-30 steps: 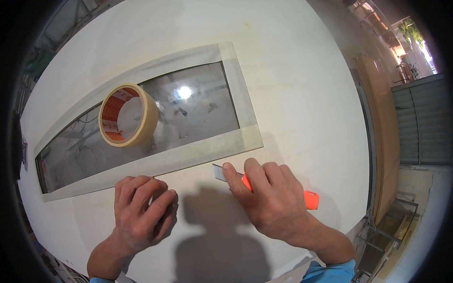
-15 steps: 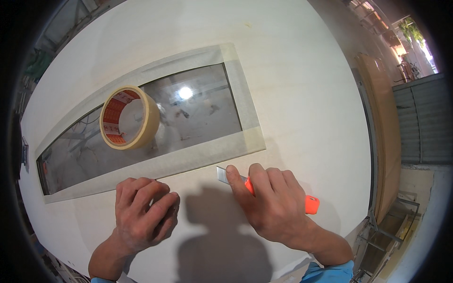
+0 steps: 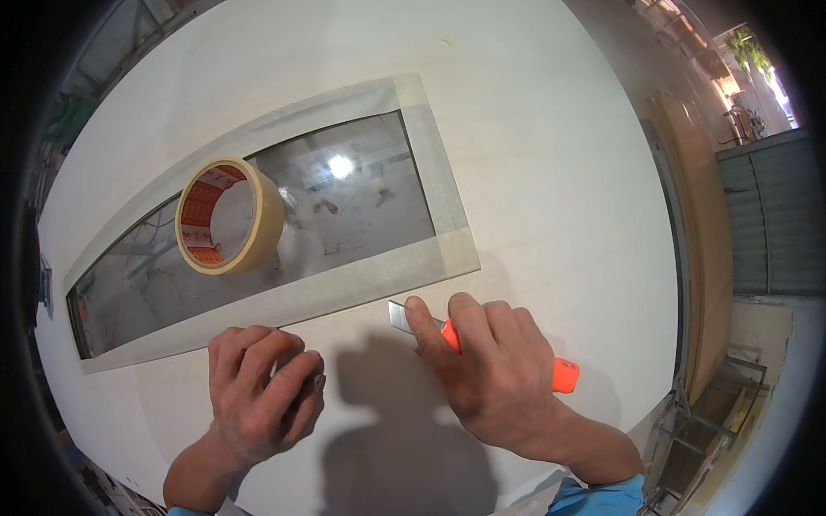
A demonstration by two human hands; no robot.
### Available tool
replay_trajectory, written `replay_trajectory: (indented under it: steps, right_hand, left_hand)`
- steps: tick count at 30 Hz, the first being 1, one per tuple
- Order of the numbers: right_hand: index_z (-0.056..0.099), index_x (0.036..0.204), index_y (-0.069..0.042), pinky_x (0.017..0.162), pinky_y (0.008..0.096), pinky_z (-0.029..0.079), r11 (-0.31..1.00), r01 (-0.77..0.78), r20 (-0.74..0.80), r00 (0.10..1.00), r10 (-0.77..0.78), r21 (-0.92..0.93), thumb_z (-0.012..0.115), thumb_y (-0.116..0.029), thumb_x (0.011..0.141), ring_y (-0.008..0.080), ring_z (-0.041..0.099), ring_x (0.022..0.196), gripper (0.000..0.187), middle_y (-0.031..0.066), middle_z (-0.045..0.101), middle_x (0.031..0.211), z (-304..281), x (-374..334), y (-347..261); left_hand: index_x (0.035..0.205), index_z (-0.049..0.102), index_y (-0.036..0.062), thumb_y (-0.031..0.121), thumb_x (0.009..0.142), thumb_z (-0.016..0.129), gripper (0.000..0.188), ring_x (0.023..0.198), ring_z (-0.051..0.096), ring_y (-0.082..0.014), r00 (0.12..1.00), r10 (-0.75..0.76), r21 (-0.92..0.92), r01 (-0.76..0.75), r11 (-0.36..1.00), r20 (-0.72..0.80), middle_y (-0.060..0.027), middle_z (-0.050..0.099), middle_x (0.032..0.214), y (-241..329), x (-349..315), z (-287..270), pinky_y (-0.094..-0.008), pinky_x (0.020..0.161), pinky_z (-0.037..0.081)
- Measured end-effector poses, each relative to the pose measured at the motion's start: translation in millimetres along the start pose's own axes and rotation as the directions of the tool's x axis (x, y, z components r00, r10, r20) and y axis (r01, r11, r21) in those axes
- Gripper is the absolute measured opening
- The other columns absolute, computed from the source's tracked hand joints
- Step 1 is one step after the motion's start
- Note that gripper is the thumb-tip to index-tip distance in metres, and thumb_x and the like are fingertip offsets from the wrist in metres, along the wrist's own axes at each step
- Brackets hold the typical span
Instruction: The person uses a utility knife to trim masking tape along the edges of a rectangular cutout on a large white panel. After removing the tape, the person uses an electric sander to smooth the surface around the cutout.
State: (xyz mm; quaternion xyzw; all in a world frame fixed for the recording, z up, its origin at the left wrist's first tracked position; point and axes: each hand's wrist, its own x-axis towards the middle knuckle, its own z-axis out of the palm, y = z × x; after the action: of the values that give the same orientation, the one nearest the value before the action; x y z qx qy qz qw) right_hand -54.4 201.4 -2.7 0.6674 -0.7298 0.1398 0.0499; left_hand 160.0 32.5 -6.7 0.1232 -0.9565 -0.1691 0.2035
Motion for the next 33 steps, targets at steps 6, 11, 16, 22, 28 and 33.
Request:
replay_trajectory:
  steps: [6,11,16,22,28,33]
  right_hand:
    - [0.068,0.135,-0.014,0.059,0.0367,0.039,0.981,-0.137,0.126,0.985,0.12,0.134,0.077,-0.002,0.078,0.0236,0.049,0.073,0.059,0.0081,0.051,0.094,-7.0,6.7,-1.1]
    - [0.066,0.138,-0.015,0.061,0.0393,0.039,0.977,-0.145,0.172,0.978,0.118,0.157,0.076,0.001,0.077,0.0249,0.048,0.073,0.064,0.0092,0.048,0.092,-8.4,7.6,-3.0]
    - [0.067,0.139,-0.013,0.061,0.0385,0.037,0.979,-0.095,0.049,0.995,0.088,0.178,0.075,0.003,0.075,0.0246,0.049,0.073,0.067,0.0094,0.049,0.091,0.3,6.1,-1.3]
    - [0.07,0.138,-0.012,0.061,0.0376,0.037,0.979,-0.103,0.017,0.995,0.102,0.178,0.076,0.004,0.072,0.0238,0.049,0.073,0.068,0.0087,0.049,0.09,1.9,1.9,-3.0]
    - [0.07,0.139,-0.012,0.061,0.0371,0.036,0.982,-0.106,0.012,0.994,0.105,0.157,0.075,0.004,0.072,0.0234,0.048,0.072,0.068,0.0083,0.048,0.09,5.1,3.6,-5.5]
    - [0.07,0.135,-0.011,0.062,0.038,0.036,0.984,-0.107,0.08,0.992,0.096,0.146,0.075,0.002,0.075,0.0246,0.046,0.073,0.062,0.009,0.045,0.091,-1.3,9.2,-5.7]
  left_hand:
    - [0.099,0.074,0.0082,0.012,0.077,0.081,0.023,0.101,0.062,-0.0252,1.0,0.002,0.001,-0.002,1.0,-0.002,-0.0054,0.067,0.102,-0.9,-1.0,0.1,-0.0416,0.088,0.047]
    - [0.099,0.074,0.0084,0.012,0.077,0.081,0.024,0.101,0.062,-0.0246,1.0,0.014,-0.014,-0.014,1.0,0.003,-0.0046,0.067,0.102,-4.9,-1.3,-1.4,-0.0412,0.087,0.047]
    - [0.1,0.075,0.0088,0.013,0.076,0.081,0.025,0.102,0.062,-0.0245,1.0,0.015,-0.03,-0.015,0.999,0.013,-0.0042,0.067,0.103,-7.2,-0.8,-2.3,-0.041,0.087,0.047]
    - [0.099,0.075,0.0094,0.012,0.076,0.081,0.025,0.102,0.062,-0.0245,1.0,0.004,-0.024,-0.003,1.0,0.022,-0.004,0.067,0.103,-5.7,-1.7,-2.5,-0.0409,0.088,0.047]
    - [0.098,0.075,0.0094,0.012,0.076,0.082,0.024,0.102,0.062,-0.0243,1.0,-0.001,-0.004,0.001,1.0,0.009,-0.0042,0.067,0.103,-4.7,-2.0,-1.4,-0.0407,0.088,0.046]
    - [0.098,0.074,0.0088,0.012,0.076,0.082,0.024,0.102,0.062,-0.0241,1.0,-0.007,-0.027,0.007,1.0,0.008,-0.0043,0.067,0.103,-5.1,-2.3,-2.2,-0.0405,0.088,0.046]
